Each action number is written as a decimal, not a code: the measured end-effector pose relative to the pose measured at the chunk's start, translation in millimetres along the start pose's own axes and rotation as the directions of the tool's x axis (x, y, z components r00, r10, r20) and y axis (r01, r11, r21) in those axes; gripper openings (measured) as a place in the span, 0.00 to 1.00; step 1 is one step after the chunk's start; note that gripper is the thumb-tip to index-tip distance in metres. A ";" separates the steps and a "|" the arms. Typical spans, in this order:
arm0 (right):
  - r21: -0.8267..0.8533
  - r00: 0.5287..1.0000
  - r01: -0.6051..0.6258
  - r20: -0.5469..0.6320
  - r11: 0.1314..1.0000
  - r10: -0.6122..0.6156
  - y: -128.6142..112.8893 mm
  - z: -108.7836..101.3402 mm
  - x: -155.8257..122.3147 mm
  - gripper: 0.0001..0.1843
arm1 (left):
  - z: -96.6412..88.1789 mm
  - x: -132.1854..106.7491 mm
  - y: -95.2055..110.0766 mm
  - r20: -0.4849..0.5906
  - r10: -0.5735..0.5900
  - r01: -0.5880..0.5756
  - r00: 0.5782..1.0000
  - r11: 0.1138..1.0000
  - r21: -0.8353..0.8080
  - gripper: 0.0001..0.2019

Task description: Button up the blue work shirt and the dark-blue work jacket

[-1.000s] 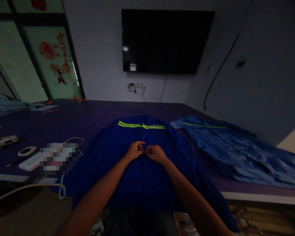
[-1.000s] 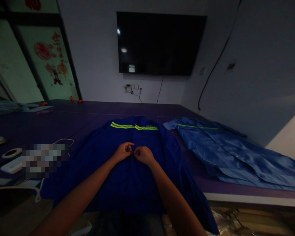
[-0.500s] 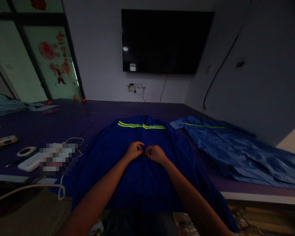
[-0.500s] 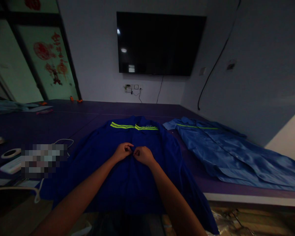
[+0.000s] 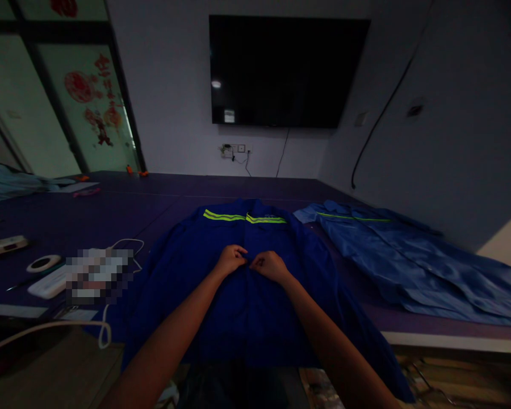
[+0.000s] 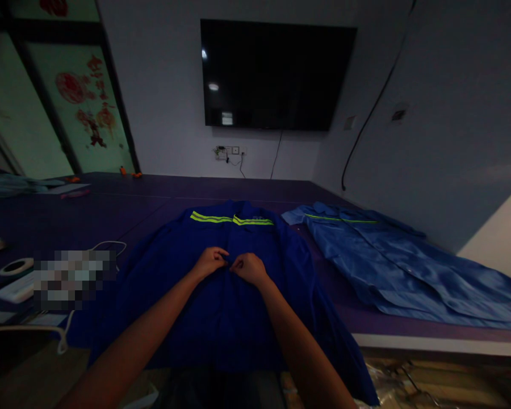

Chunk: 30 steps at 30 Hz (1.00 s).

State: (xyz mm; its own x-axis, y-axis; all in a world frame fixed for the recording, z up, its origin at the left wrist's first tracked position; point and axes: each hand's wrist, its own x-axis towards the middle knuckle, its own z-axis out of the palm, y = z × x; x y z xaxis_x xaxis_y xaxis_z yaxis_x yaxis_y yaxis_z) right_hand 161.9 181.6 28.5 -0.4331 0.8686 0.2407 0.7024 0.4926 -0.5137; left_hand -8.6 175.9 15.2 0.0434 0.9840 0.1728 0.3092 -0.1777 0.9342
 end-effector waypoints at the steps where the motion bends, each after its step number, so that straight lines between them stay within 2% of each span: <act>1: 0.002 1.000 0.000 -0.001 1.000 0.000 0.2 0.3 0.1 0.02 | 0.4 0.4 -0.6 -0.006 -0.008 0.008 1.000 1.000 0.003 0.15; 18: 0.023 0.993 0.114 0.014 0.993 -0.114 3.2 3.1 2.2 0.01 | -0.9 -3.1 1.7 0.032 -0.057 0.059 0.998 0.995 -0.080 0.14; 24: -0.007 0.991 0.130 -0.012 0.992 -0.130 0.5 1.1 -0.2 0.02 | -1.4 -6.2 8.1 0.062 -0.076 0.083 0.995 0.990 -0.117 0.15; 30: -0.004 0.992 0.128 0.009 0.992 -0.128 1.3 0.9 0.4 0.01 | 1.3 -4.2 6.3 0.045 -0.100 0.104 0.994 0.988 -0.111 0.13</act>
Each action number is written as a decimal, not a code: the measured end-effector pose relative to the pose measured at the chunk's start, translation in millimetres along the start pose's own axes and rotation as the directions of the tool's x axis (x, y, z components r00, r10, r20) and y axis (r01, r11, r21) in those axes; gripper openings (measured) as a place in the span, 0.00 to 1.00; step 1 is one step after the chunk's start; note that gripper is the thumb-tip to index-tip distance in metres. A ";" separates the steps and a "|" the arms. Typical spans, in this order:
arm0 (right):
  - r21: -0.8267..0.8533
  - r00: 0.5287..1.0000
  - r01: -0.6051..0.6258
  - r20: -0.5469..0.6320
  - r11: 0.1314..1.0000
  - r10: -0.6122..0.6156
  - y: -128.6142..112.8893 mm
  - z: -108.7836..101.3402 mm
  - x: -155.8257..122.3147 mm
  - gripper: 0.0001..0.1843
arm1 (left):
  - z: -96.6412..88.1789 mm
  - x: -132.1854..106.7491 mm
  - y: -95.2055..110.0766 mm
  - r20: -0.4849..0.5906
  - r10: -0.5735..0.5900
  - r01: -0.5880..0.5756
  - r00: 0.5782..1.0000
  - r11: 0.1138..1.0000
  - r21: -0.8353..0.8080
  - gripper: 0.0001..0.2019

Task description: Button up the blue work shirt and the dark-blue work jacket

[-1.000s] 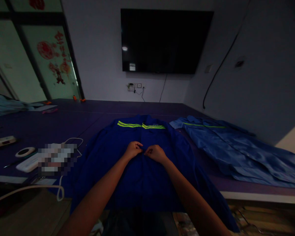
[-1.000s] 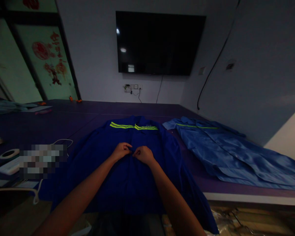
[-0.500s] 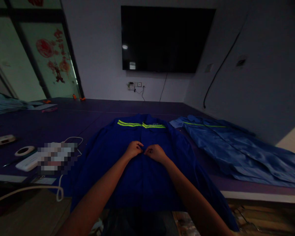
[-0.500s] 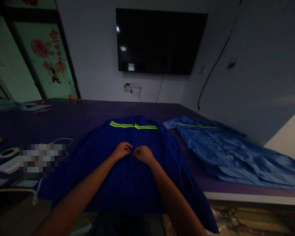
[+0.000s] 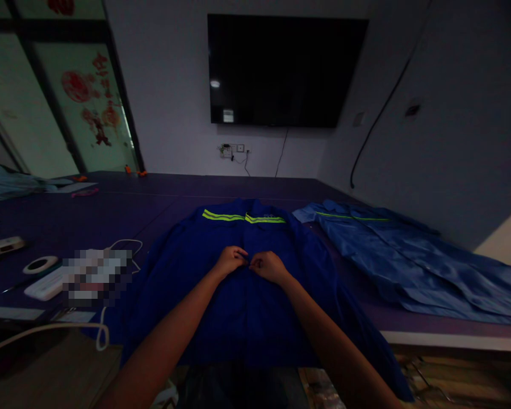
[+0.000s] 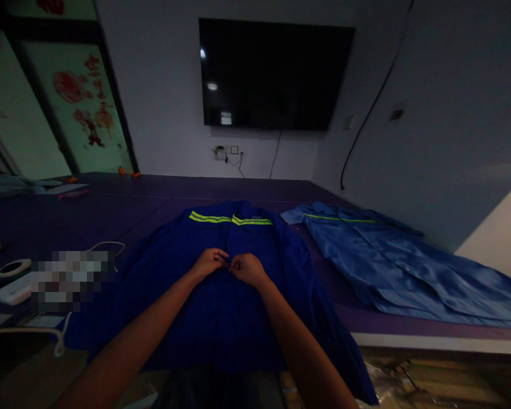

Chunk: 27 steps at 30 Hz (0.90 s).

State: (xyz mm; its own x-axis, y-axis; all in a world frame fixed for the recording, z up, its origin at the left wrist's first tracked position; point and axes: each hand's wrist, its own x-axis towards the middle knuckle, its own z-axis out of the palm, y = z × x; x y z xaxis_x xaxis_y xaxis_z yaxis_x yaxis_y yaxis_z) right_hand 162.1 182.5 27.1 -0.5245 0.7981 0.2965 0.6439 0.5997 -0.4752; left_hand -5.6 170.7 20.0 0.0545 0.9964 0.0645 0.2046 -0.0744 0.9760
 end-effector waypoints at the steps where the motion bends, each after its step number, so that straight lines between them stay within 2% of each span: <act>1: 0.005 1.000 0.006 0.003 1.000 -0.006 0.3 0.3 0.2 0.01 | -0.1 0.5 -0.3 -0.003 -0.003 0.003 1.000 1.000 0.001 0.13; 11: -0.087 0.993 0.115 -0.011 0.990 -0.116 -6.7 -1.2 -1.9 0.05 | 2.2 3.5 -2.7 0.003 0.003 -0.003 1.000 0.999 0.047 0.14; 17: -0.051 1.000 0.014 0.024 0.999 -0.013 -2.9 -1.1 -0.5 0.03 | 0.7 4.0 -6.4 0.005 0.034 -0.034 0.999 0.995 0.090 0.14; 21: -0.085 0.998 -0.054 0.040 0.995 0.058 -0.2 -3.6 -0.5 0.04 | -0.6 2.8 -6.6 -0.002 0.054 -0.053 0.999 0.992 0.117 0.13; 27: -0.120 0.999 -0.020 0.026 0.993 0.023 -5.0 -6.1 -2.8 0.07 | -1.2 2.2 -6.4 0.005 0.077 -0.077 0.997 0.986 0.148 0.12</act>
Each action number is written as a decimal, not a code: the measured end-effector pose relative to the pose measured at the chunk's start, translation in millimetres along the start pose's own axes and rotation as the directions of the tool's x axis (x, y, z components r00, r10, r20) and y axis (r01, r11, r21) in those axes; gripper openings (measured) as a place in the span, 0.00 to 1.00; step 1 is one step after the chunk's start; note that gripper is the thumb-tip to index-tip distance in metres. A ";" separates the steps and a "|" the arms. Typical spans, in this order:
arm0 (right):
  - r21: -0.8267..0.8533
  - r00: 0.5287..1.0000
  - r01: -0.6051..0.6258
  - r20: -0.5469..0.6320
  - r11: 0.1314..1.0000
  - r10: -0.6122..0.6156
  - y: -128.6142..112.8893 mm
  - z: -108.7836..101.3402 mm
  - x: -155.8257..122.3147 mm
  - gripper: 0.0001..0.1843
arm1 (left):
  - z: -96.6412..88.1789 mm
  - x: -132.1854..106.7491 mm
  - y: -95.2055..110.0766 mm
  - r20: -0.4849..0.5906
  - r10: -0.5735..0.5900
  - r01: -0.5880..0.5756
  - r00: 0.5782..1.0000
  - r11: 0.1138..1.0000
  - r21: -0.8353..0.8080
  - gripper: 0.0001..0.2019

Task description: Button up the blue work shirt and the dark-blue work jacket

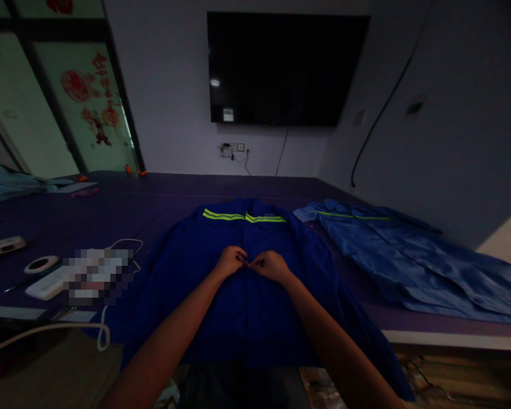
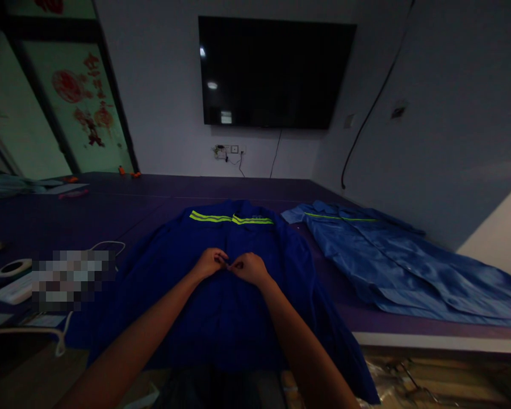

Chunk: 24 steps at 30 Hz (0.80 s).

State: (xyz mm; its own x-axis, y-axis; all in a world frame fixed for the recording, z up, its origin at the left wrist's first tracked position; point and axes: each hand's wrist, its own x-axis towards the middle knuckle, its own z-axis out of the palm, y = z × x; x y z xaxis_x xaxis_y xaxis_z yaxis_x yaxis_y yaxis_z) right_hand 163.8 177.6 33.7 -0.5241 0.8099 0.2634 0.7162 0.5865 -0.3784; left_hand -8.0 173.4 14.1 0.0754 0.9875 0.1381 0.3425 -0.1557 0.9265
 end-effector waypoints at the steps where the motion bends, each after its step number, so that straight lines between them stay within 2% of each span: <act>1: -0.001 1.000 0.023 -0.009 1.000 -0.023 -1.5 0.2 0.0 0.07 | -0.1 0.3 -0.3 0.001 0.002 -0.002 1.000 1.000 0.003 0.12; 5: -0.003 0.993 0.115 -0.024 0.993 -0.115 -6.4 0.7 0.3 0.07 | 0.0 2.2 -1.7 0.002 0.002 -0.002 1.000 1.000 0.006 0.11; 8: -0.035 0.990 0.134 -0.029 0.990 -0.135 -6.1 -1.4 0.0 0.06 | 0.4 2.4 -1.3 0.008 -0.003 0.003 1.000 1.000 -0.006 0.12; 16: -0.077 0.996 0.082 0.041 0.994 -0.079 -0.5 -5.0 0.9 0.08 | 1.2 -1.0 1.6 0.057 -0.013 0.016 0.998 0.998 -0.055 0.15; 24: 0.014 0.998 -0.004 0.066 1.000 0.003 3.0 3.2 5.6 0.07 | 2.1 1.8 -0.6 0.056 -0.026 0.027 0.998 0.999 -0.023 0.15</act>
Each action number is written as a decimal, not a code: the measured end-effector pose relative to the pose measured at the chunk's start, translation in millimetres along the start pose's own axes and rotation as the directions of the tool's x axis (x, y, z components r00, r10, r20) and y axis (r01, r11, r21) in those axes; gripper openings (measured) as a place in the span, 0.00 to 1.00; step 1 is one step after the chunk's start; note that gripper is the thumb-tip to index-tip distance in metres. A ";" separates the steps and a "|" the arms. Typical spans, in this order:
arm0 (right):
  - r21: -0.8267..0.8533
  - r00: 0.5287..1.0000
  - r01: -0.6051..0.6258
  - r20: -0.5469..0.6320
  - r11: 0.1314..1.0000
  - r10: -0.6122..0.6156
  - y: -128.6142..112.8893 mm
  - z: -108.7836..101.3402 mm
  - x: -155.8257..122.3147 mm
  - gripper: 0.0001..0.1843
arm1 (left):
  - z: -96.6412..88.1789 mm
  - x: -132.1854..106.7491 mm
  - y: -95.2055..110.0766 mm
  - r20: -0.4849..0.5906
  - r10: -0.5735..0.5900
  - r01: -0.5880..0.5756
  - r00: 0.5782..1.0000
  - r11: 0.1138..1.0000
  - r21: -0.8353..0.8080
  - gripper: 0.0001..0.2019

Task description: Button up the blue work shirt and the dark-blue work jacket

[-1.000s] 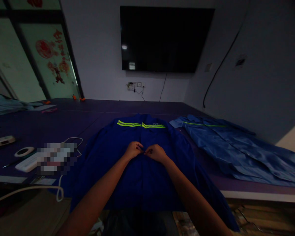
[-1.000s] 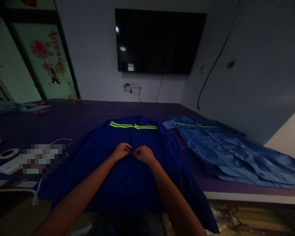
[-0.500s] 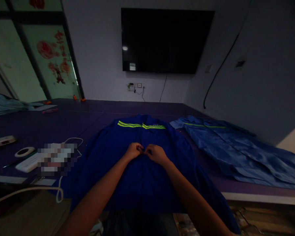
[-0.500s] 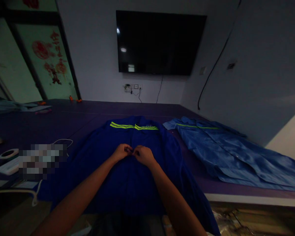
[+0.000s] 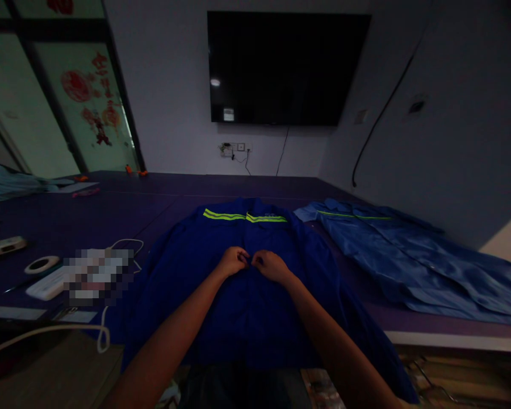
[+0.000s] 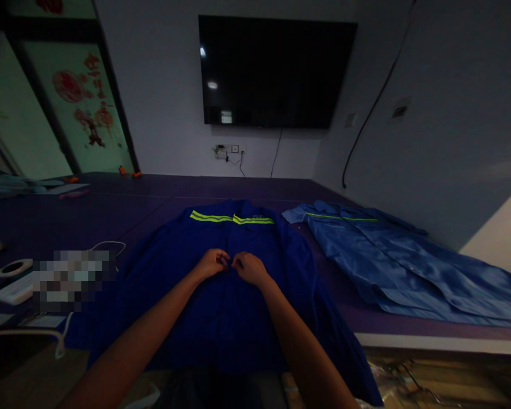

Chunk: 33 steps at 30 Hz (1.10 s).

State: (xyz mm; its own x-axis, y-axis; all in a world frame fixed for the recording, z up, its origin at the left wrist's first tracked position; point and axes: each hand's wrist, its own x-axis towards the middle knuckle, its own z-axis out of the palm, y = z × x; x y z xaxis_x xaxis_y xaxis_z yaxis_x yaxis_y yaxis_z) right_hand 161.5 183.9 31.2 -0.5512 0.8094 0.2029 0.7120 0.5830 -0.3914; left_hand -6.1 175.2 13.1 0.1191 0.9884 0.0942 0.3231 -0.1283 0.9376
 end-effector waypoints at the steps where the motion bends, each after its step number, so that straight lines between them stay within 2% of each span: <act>1: 0.015 1.000 -0.007 0.000 1.000 0.007 1.1 1.0 0.7 0.07 | -0.1 -0.1 0.2 0.002 0.001 -0.001 1.000 1.000 0.003 0.15; 7: 0.080 0.999 0.025 -0.033 0.996 -0.022 0.9 2.1 -0.2 0.08 | -1.0 -2.3 1.3 0.011 0.012 -0.012 1.000 1.000 -0.001 0.15; 11: -0.003 0.990 0.128 -0.063 0.992 -0.128 -7.1 -2.3 -4.6 0.09 | -0.6 -0.9 0.1 0.000 0.018 -0.018 1.000 1.000 -0.003 0.15; 13: -0.055 0.988 0.141 -0.055 0.988 -0.144 -10.3 -4.3 -5.9 0.09 | -0.1 0.4 -0.7 -0.008 0.019 -0.019 1.000 1.000 0.004 0.15; 16: -0.073 0.993 0.100 -0.062 0.992 -0.104 -11.2 -4.2 -5.2 0.10 | 0.6 1.4 -1.0 -0.016 0.025 -0.025 1.000 0.999 0.025 0.15; 18: -0.022 0.996 0.044 -0.079 0.999 -0.045 -8.8 -1.2 -2.8 0.10 | 1.0 0.9 -0.5 -0.019 0.032 -0.031 0.999 0.999 0.040 0.15; 21: 0.164 0.994 -0.047 -0.091 0.985 0.062 -1.9 7.1 2.6 0.10 | 1.0 -1.0 1.0 -0.016 0.043 -0.041 0.999 0.997 0.061 0.15; 25: 0.413 0.978 -0.148 -0.075 0.899 0.196 8.4 19.1 8.8 0.09 | 1.4 -2.7 2.5 -0.005 0.060 -0.059 0.998 0.995 0.075 0.15; 33: 0.460 0.965 -0.191 -0.075 0.867 0.252 10.2 22.2 8.5 0.07 | 2.1 -3.6 3.8 0.005 0.083 -0.083 0.996 0.990 0.114 0.15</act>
State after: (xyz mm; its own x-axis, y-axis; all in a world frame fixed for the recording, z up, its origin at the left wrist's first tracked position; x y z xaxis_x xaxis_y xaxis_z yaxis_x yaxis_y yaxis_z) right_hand 154.5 195.1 9.0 -0.3197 0.9332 0.1642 0.5221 0.3181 -0.7913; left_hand -3.3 171.1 15.6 0.1501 0.9739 0.1705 0.4172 -0.2188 0.8821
